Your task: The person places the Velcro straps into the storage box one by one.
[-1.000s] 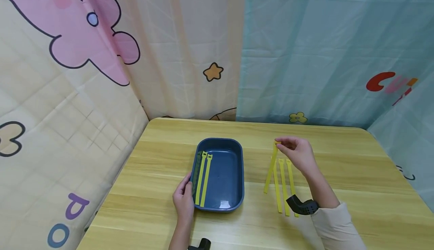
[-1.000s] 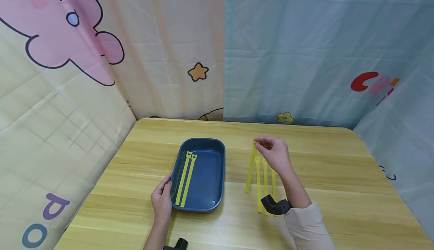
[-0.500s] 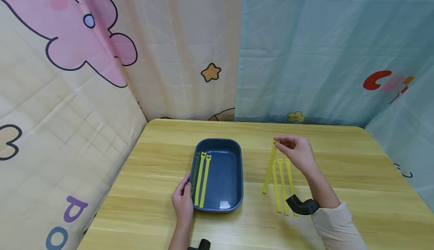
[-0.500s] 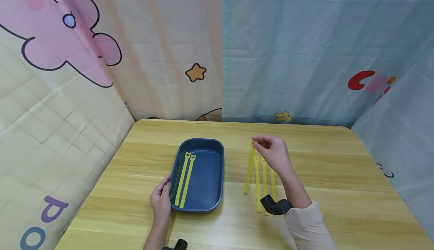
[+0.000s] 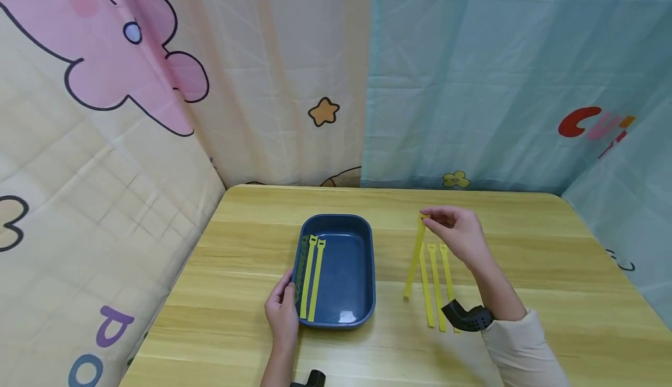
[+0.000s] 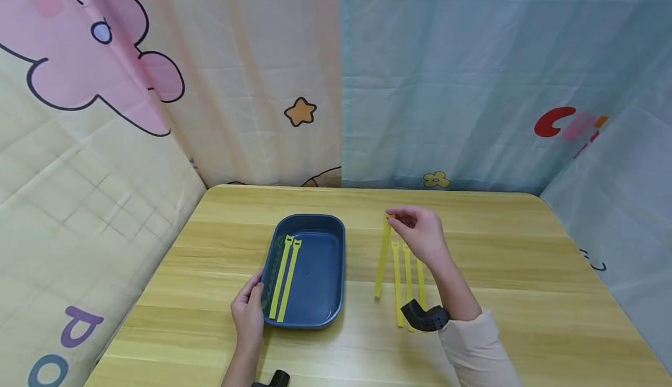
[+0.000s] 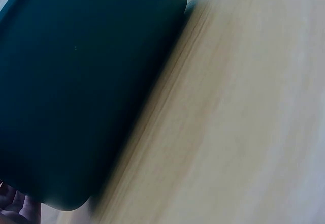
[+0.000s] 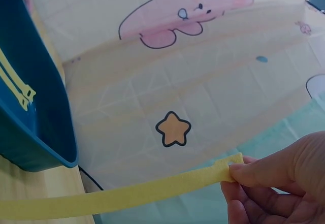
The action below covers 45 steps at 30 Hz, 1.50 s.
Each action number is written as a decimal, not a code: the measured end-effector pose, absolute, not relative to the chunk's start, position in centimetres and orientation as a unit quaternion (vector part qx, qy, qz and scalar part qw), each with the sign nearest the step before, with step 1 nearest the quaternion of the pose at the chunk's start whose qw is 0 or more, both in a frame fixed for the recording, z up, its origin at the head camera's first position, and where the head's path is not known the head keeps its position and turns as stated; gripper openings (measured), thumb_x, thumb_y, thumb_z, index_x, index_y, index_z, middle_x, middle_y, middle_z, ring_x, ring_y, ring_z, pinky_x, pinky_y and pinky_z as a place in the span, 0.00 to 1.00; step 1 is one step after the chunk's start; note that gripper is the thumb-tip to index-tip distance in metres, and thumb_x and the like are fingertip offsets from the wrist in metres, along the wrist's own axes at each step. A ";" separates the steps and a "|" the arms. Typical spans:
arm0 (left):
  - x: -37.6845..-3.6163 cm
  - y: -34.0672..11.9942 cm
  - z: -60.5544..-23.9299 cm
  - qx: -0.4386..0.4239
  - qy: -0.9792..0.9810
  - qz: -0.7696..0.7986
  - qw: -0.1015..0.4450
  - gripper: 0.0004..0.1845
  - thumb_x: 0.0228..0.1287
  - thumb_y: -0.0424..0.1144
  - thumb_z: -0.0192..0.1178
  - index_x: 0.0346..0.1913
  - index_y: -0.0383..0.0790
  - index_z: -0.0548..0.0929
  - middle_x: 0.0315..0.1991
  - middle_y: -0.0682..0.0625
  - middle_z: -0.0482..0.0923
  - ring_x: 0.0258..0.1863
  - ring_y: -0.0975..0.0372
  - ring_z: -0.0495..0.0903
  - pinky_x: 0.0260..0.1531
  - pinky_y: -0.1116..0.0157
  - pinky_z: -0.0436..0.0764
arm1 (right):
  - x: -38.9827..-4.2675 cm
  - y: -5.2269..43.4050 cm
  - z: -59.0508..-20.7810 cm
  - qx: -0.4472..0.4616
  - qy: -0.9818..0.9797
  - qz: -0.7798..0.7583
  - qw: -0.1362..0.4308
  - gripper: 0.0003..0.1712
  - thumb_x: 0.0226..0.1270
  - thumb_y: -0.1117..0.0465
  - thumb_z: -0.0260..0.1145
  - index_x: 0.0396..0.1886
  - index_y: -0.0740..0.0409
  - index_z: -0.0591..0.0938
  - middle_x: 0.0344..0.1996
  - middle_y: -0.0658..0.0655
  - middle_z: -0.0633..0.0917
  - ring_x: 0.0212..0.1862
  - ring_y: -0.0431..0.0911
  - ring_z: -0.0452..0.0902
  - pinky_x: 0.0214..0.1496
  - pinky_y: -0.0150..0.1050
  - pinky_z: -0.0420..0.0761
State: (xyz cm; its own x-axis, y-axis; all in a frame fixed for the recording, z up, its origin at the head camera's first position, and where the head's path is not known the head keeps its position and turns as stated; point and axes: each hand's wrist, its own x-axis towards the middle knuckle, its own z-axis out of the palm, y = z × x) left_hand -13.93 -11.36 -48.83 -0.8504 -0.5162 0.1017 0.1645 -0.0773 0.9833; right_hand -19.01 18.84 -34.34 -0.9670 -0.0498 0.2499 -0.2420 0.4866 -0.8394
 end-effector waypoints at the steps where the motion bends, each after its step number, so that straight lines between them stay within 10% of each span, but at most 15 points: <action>1: -13.9 -11.4 -48.9 0.140 -0.637 -0.720 0.236 0.16 0.65 0.27 0.48 0.53 0.27 0.77 0.53 0.39 0.75 0.51 0.63 0.73 0.43 0.77 0.72 | -19.0 18.8 -34.3 0.086 -0.856 0.500 0.096 0.15 0.61 0.64 0.64 0.45 0.68 0.81 0.39 0.63 0.83 0.34 0.36 0.78 0.35 0.27 0.77; 45: -14.0 -11.5 -48.9 0.144 -0.639 -0.719 0.233 0.16 0.64 0.27 0.48 0.53 0.26 0.76 0.53 0.38 0.75 0.51 0.60 0.73 0.42 0.77 0.73 | -18.3 14.1 -31.4 0.172 -0.771 0.601 0.125 0.12 0.57 0.70 0.66 0.41 0.71 0.82 0.36 0.64 0.83 0.35 0.47 0.81 0.38 0.32 0.79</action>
